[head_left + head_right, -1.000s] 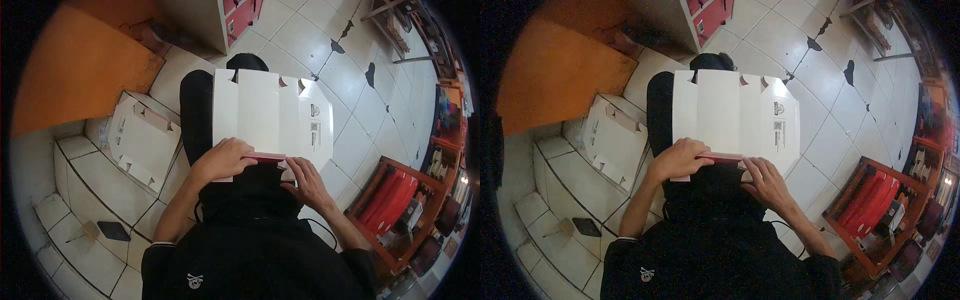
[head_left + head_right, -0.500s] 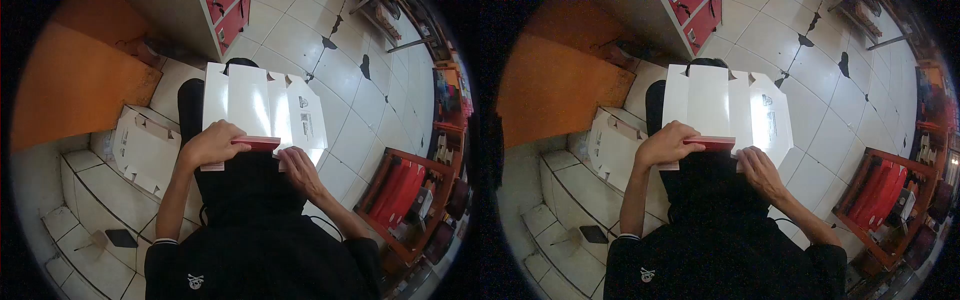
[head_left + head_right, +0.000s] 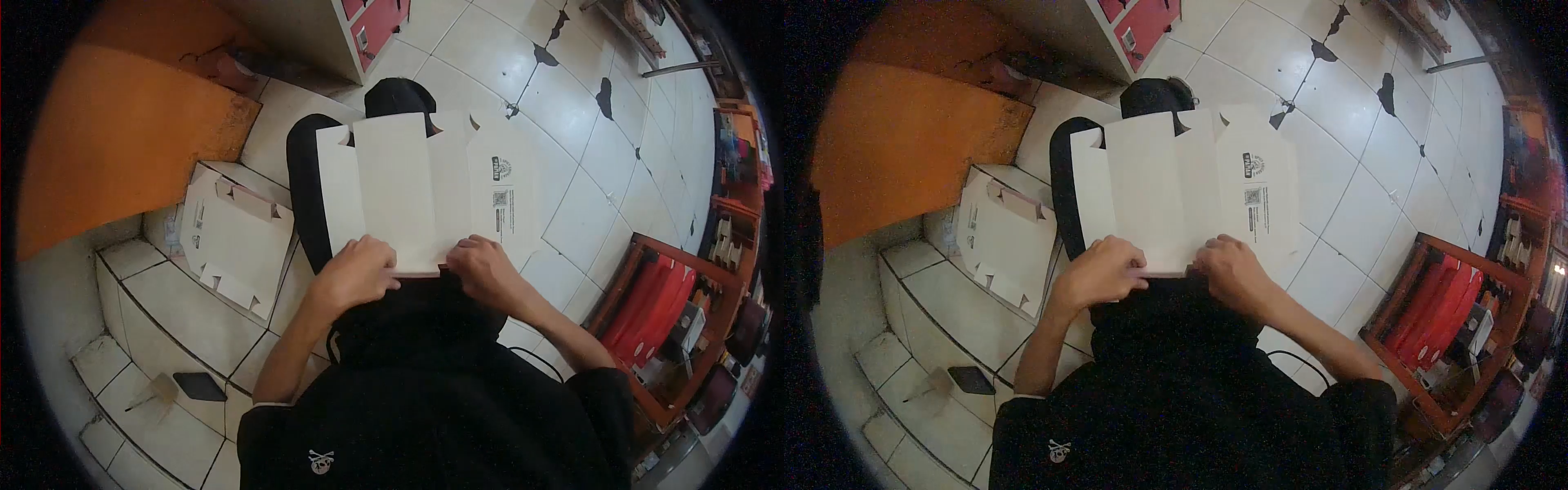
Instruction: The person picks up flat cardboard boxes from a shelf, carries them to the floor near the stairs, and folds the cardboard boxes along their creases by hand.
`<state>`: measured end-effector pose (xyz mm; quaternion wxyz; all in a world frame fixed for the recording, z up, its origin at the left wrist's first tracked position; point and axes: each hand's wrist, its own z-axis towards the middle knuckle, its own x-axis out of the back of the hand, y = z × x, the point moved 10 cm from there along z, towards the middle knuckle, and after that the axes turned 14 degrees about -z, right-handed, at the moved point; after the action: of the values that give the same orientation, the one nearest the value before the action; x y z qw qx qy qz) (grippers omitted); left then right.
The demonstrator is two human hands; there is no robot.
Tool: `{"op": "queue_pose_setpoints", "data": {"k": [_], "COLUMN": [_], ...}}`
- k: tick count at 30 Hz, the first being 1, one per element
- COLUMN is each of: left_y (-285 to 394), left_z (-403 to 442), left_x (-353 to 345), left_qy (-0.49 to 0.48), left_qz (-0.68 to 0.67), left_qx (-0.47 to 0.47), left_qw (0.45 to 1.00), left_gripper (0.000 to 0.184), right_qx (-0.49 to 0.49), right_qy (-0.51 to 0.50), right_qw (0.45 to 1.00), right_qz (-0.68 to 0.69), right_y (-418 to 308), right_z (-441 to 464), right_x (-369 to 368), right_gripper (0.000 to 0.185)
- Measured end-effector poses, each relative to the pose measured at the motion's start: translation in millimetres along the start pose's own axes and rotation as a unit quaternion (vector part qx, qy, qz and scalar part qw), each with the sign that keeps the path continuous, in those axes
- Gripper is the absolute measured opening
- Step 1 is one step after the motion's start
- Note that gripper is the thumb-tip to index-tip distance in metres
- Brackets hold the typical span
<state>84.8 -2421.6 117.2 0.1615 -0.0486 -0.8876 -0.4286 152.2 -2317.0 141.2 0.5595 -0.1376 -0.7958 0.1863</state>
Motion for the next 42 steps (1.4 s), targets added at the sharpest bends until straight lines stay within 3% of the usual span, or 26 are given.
{"op": "queue_pose_setpoints", "data": {"k": [4, 5, 9, 11, 12, 14, 15, 16, 18, 19, 20, 22, 24, 26, 27, 28, 30, 31, 34, 36, 38, 40, 41, 42], "left_y": [-19, -17, -21, -18, -20, 1, -3, 3, 7, -4, -2, -27, -24, 2, 9, 15, 3, 1, -11, -49, -77, -136, -148, -153], "left_z": [20, 22, 3, -11, -13, -38, -39, -39, -76, -85, -86, -55, -33, -28, -35, -35, -42, -51, -56, -56, -47, -19, -5, 8], "left_x": [5, 5, 11, 32, 32, 65, 71, 69, 94, 88, 78, 41, 0, -21, -22, -22, -21, -11, 11, 32, 61, 79, 92, 104], "left_qy": [-0.096, -0.104, -0.024, 0.097, 0.097, 0.298, 0.335, 0.338, 0.553, 0.593, 0.593, 0.424, 0.283, 0.239, 0.303, 0.303, 0.373, 0.446, 0.376, 0.347, 0.302, 0.262, 0.216, 0.170], "left_qz": [-0.042, -0.024, -0.073, -0.024, -0.025, 0.117, 0.164, 0.167, -0.013, -0.117, -0.116, -0.494, -0.640, -0.597, -0.563, -0.562, -0.505, -0.463, -0.450, -0.405, -0.456, -0.532, -0.544, -0.555], "left_qx": [0.067, 0.043, 0.000, -0.044, -0.044, -0.133, -0.076, -0.076, -0.114, -0.153, -0.160, -0.153, -0.100, -0.107, -0.101, -0.102, -0.008, -0.012, -0.032, -0.026, -0.037, -0.059, -0.065, -0.072], "left_qw": [0.992, 0.993, 0.997, 0.994, 0.994, 0.938, 0.925, 0.923, 0.825, 0.782, 0.781, 0.743, 0.707, 0.758, 0.762, 0.763, 0.778, 0.766, 0.809, 0.845, 0.836, 0.803, 0.808, 0.811], "left_gripper": [0.019, 0.018, 0.020, 0.025, 0.025, 0.032, 0.038, 0.038, 0.049, 0.057, 0.057, 0.073, 0.073, 0.077, 0.059, 0.059, 0.035, 0.025, 0.027, 0.028, 0.035, 0.041, 0.045, 0.048], "right_qx": [-0.011, -0.009, -0.003, -0.026, -0.050, -0.052, -0.062, -0.073, -0.084, -0.085, -0.085, -0.133, -0.148, -0.174, -0.209, -0.208, -0.226, -0.239, -0.217, -0.210, -0.122, -0.151, -0.207, -0.258], "right_qy": [-0.113, -0.130, -0.112, -0.084, -0.059, -0.058, -0.049, -0.037, 0.038, 0.082, 0.128, 0.122, 0.148, 0.123, 0.101, 0.103, 0.108, 0.101, 0.091, 0.029, -0.058, 0.036, 0.104, 0.200], "right_qw": [0.993, 0.991, 0.991, 0.994, 0.996, 0.996, 0.996, 0.997, 0.995, 0.993, 0.988, 0.982, 0.976, 0.941, 0.930, 0.930, 0.872, 0.851, 0.817, 0.824, 0.851, 0.901, 0.932, 0.927], "right_qz": [-0.018, -0.023, -0.079, -0.067, -0.054, -0.052, -0.034, -0.016, 0.029, 0.023, 0.016, 0.047, 0.064, 0.263, 0.284, 0.285, 0.420, 0.456, 0.527, 0.526, 0.508, 0.405, 0.280, 0.184], "right_y": [8, 9, -2, -13, -16, -28, -29, -27, -19, -15, -10, 9, 25, 40, 44, 40, 35, 27, 15, 14, 10, 70, 110, 141], "right_z": [21, 22, 18, 19, 21, 34, 44, 54, 69, 75, 80, 93, 104, 116, 118, 120, 123, 118, 116, 110, 102, 81, 63, 40], "right_x": [-14, -15, -10, -15, -14, -15, -9, -3, 18, 33, 50, 70, 74, 58, 55, 55, 51, 54, 60, 61, 62, 63, 68, 74], "right_gripper": [0.004, 0.007, 0.013, 0.018, 0.024, 0.033, 0.033, 0.034, 0.033, 0.030, 0.028, 0.023, 0.024, 0.028, 0.035, 0.035, 0.041, 0.047, 0.048, 0.049, 0.052, 0.054, 0.056, 0.055]}}
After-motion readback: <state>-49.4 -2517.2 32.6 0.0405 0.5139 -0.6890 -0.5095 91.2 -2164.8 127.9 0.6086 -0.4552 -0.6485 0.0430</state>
